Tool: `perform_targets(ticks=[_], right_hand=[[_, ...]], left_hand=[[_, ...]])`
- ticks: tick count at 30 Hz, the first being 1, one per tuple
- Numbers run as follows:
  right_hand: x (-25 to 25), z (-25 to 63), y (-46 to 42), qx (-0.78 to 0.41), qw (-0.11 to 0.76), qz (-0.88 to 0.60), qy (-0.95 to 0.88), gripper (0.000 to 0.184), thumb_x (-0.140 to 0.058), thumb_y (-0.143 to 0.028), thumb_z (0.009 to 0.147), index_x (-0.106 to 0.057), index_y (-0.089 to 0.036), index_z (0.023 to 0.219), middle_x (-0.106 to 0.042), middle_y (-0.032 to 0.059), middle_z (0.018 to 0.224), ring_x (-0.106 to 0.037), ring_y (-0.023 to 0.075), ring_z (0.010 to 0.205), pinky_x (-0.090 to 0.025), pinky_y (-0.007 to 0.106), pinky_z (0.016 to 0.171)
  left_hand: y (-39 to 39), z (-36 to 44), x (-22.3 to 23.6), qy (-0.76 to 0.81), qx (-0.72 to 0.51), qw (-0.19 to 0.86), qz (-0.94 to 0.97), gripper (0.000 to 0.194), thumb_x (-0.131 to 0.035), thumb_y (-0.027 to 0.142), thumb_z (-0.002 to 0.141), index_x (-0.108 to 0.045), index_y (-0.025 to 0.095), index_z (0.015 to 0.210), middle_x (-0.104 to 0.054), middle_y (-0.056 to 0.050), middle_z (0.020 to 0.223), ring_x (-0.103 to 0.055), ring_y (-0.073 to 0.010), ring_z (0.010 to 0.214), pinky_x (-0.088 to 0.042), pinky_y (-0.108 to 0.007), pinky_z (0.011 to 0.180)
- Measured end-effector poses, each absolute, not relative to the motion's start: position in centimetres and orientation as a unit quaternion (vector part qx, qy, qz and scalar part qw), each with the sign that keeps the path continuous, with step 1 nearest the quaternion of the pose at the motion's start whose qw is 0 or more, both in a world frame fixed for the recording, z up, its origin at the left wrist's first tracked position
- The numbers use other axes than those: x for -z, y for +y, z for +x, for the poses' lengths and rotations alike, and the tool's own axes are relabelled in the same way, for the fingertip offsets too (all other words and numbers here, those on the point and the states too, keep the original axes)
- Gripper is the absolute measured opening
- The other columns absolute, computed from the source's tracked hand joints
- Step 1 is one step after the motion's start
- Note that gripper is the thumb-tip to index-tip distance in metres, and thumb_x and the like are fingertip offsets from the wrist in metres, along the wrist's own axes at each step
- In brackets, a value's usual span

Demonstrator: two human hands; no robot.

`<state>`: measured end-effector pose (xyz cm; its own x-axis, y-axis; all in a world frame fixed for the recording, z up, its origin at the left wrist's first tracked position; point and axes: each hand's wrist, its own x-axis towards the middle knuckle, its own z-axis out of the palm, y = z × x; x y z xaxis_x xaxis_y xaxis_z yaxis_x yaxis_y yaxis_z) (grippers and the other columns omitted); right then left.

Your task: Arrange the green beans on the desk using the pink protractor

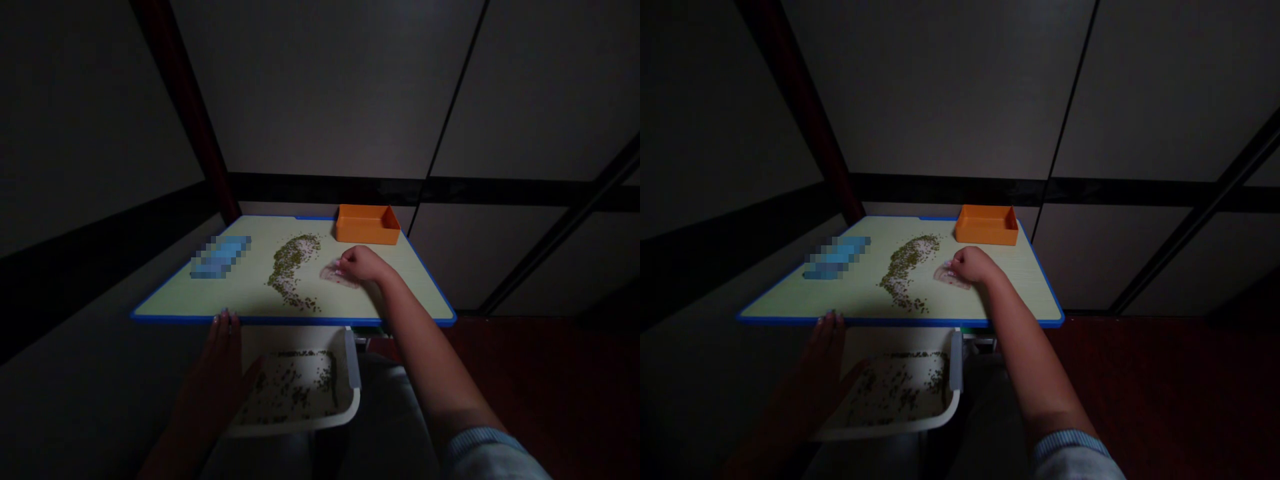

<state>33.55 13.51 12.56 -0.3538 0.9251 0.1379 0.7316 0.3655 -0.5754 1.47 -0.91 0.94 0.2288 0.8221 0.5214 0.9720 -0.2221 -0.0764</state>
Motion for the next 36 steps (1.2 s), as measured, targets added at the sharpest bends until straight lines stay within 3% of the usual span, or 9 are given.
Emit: perform_targets(ticks=[7, 12, 19, 24, 36], right_hand=[[-12.3, 33.9, 14.0, -0.199, 0.292, -0.529, -0.771, 0.035, -0.049, -0.036, 0.083, -0.060, -0.013, 0.059, -0.046, -0.0028, 0.048, -0.038, 0.0090, 0.049, -0.024, 0.024, 0.050], [-12.3, 33.7, 13.7, -0.251, 0.219, -0.500, -0.799, 0.034, -0.051, -0.037, 0.083, -0.063, -0.012, 0.063, -0.047, -0.0031, 0.048, -0.035, 0.0083, 0.047, -0.024, 0.024, 0.050], [-13.0, 33.8, 13.7, -0.091, 0.164, -0.618, -0.763, 0.033, -0.051, -0.036, 0.088, -0.071, -0.013, 0.075, -0.065, 0.0078, 0.065, -0.045, 0.0126, 0.056, -0.024, 0.028, 0.055], [-13.3, 34.0, 13.5, -0.059, 0.155, -0.661, -0.732, 0.033, -0.052, -0.035, 0.088, -0.073, -0.012, 0.080, -0.069, 0.0148, 0.077, -0.052, 0.0161, 0.063, -0.026, 0.029, 0.057], [-12.9, 33.9, 13.7, -0.088, 0.163, -0.621, -0.761, 0.033, -0.050, -0.037, 0.089, -0.069, -0.014, 0.074, -0.063, 0.0077, 0.066, -0.042, 0.0126, 0.056, -0.023, 0.029, 0.056]], left_hand=[[-1.0, 1.7, -1.0, -0.605, 0.191, 0.181, -0.751, 0.086, -0.033, 0.058, 0.084, -0.011, 0.003, 0.147, -0.024, -0.028, 0.154, -0.019, -0.0370, 0.145, -0.034, -0.053, 0.109], [-1.0, 1.6, -0.8, -0.606, 0.199, 0.166, -0.752, 0.085, -0.034, 0.056, 0.084, -0.012, 0.002, 0.147, -0.021, -0.028, 0.155, -0.016, -0.0371, 0.146, -0.032, -0.054, 0.111], [-0.9, 1.7, -1.0, -0.605, 0.206, 0.166, -0.751, 0.085, -0.032, 0.058, 0.084, -0.013, 0.003, 0.147, -0.023, -0.027, 0.154, -0.019, -0.0370, 0.145, -0.031, -0.053, 0.111], [-1.0, 1.7, -0.8, -0.596, 0.216, 0.174, -0.754, 0.086, -0.031, 0.059, 0.084, -0.010, 0.005, 0.147, -0.021, -0.025, 0.156, -0.018, -0.0368, 0.146, -0.030, -0.054, 0.113], [-1.0, 1.6, -1.0, -0.611, 0.200, 0.161, -0.749, 0.086, -0.033, 0.058, 0.084, -0.013, 0.003, 0.147, -0.025, -0.026, 0.154, -0.020, -0.0361, 0.145, -0.033, -0.053, 0.111]])
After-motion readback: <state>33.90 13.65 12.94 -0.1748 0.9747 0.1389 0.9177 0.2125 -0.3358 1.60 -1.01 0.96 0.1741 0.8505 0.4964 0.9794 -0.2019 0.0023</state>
